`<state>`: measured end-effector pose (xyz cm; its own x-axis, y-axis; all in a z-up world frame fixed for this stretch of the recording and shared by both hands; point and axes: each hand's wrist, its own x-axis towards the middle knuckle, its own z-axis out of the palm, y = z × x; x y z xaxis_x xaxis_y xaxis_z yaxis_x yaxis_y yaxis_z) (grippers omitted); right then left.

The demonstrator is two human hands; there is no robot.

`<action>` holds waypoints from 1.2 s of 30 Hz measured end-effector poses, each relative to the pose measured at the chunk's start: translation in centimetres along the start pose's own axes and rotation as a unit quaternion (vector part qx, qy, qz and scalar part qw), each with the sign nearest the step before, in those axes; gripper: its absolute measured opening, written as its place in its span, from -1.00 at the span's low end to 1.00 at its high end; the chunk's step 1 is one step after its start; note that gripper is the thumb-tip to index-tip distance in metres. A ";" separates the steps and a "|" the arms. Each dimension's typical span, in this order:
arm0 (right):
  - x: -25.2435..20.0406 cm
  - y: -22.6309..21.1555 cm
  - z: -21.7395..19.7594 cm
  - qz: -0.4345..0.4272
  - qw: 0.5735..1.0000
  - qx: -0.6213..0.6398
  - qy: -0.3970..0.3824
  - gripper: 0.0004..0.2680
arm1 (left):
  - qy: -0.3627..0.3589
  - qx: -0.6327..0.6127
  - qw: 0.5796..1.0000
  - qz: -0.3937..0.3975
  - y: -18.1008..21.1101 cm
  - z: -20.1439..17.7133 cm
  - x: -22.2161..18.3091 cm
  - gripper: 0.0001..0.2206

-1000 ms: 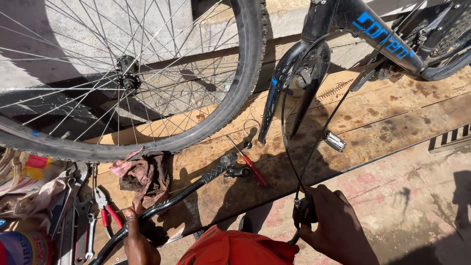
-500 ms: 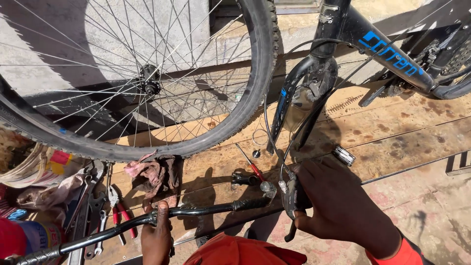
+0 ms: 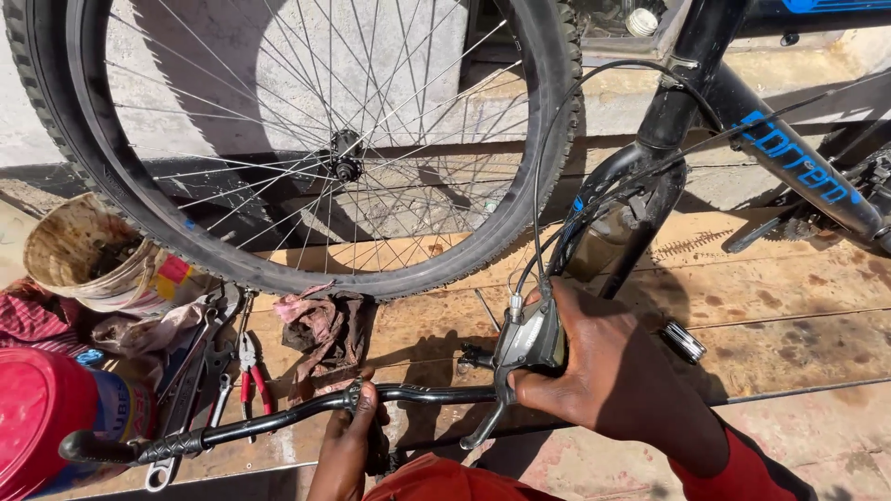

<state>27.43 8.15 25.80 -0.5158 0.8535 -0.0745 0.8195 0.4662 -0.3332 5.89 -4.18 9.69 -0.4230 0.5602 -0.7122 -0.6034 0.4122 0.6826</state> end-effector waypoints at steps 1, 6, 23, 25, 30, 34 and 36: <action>0.1 -0.4 -0.2 0.028 0.999 -0.014 -0.041 -0.34 | -0.019 -0.003 1.000 0.003 0.0 0.1 -0.4 -0.46; 1.3 -2.6 -0.7 0.061 0.997 0.006 -0.044 -0.58 | -0.020 -0.051 0.998 -0.036 -0.2 0.7 -1.5 -0.46; 4.5 6.4 7.7 0.016 0.998 -0.065 -0.016 -0.50 | -0.011 -0.079 0.991 0.111 -1.6 -9.0 -1.8 -0.62; 5.5 7.0 8.7 -0.006 0.996 -0.088 0.007 -0.48 | -0.007 0.065 0.976 0.209 -1.6 -12.7 -0.4 -0.61; 6.6 12.1 15.1 -0.004 0.995 -0.087 0.055 -0.47 | 0.076 0.166 0.934 0.307 2.2 -10.6 -3.2 -0.69; 6.8 17.6 20.8 -0.008 0.995 -0.033 0.097 -0.40 | 0.050 0.204 0.886 0.412 3.8 -8.3 -3.0 -0.59; 6.8 20.3 23.1 -0.035 0.989 0.003 0.147 -0.50 | 0.053 0.257 0.886 0.383 6.0 -6.6 -4.7 -0.67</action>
<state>34.81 18.06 -3.16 -0.4755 0.8506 0.2247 0.7828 0.5256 -0.3333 -0.17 -9.12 16.05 -0.6522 0.7580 -0.0001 0.2644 0.2276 0.9372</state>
